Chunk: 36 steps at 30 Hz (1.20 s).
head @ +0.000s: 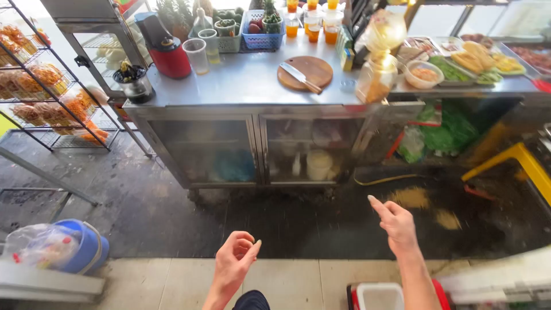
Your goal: Prepare a citrus-based beverage by cutting fruit, extracting juice through a strainer, adding ice, and packaging.
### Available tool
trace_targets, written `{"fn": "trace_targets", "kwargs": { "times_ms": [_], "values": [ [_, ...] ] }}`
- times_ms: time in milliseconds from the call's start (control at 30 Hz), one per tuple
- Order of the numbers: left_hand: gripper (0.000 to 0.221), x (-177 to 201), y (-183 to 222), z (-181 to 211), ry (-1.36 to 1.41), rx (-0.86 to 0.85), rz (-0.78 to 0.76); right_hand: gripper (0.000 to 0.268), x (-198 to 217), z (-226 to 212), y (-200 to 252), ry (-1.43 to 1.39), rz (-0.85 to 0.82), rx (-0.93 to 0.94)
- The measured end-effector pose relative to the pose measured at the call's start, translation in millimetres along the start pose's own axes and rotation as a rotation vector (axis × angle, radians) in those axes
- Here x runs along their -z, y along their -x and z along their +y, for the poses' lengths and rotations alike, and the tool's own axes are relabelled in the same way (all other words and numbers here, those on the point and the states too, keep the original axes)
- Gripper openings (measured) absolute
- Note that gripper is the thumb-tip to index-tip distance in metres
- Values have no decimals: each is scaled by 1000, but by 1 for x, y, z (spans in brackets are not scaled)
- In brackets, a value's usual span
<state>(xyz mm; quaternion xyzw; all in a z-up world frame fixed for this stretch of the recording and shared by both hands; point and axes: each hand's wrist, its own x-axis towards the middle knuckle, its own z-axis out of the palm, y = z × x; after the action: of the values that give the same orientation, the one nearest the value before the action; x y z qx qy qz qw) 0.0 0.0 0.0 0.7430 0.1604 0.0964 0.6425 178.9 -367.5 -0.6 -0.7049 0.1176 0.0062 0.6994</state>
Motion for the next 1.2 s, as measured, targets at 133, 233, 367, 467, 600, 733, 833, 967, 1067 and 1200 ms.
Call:
{"fn": "trace_targets", "kwargs": {
  "times_ms": [133,233,367,467,600,733,833,967,1067,1200],
  "values": [
    [36,4,-99,-22,196,146,38,46,-79,-33,-106,-6,-119,32],
    [51,14,-190,-76,226,260,167,47,-133,-53,-181,5,-158,67],
    [45,29,-318,-138,246,302,158,46,-191,-76,-285,101,-138,129],
    [39,20,-408,-116,259,294,112,34,-225,-104,-345,131,-93,178],
    [34,-3,-506,-28,149,146,52,31,-270,-113,-411,454,-44,278],
    [38,-51,-611,-10,-33,2,11,36,-302,-48,-519,873,-15,708],
    [53,-96,-688,-20,197,130,-123,60,-326,-34,-558,1080,17,529],
    [67,-149,-775,-37,362,279,-243,56,-339,-26,-589,1020,-89,243],
    [76,-176,-804,-24,382,378,-278,51,-343,-36,-596,1020,1,170],
    [84,-194,-827,3,416,479,-334,52,-330,-21,-622,1047,161,218]
  ]
}}
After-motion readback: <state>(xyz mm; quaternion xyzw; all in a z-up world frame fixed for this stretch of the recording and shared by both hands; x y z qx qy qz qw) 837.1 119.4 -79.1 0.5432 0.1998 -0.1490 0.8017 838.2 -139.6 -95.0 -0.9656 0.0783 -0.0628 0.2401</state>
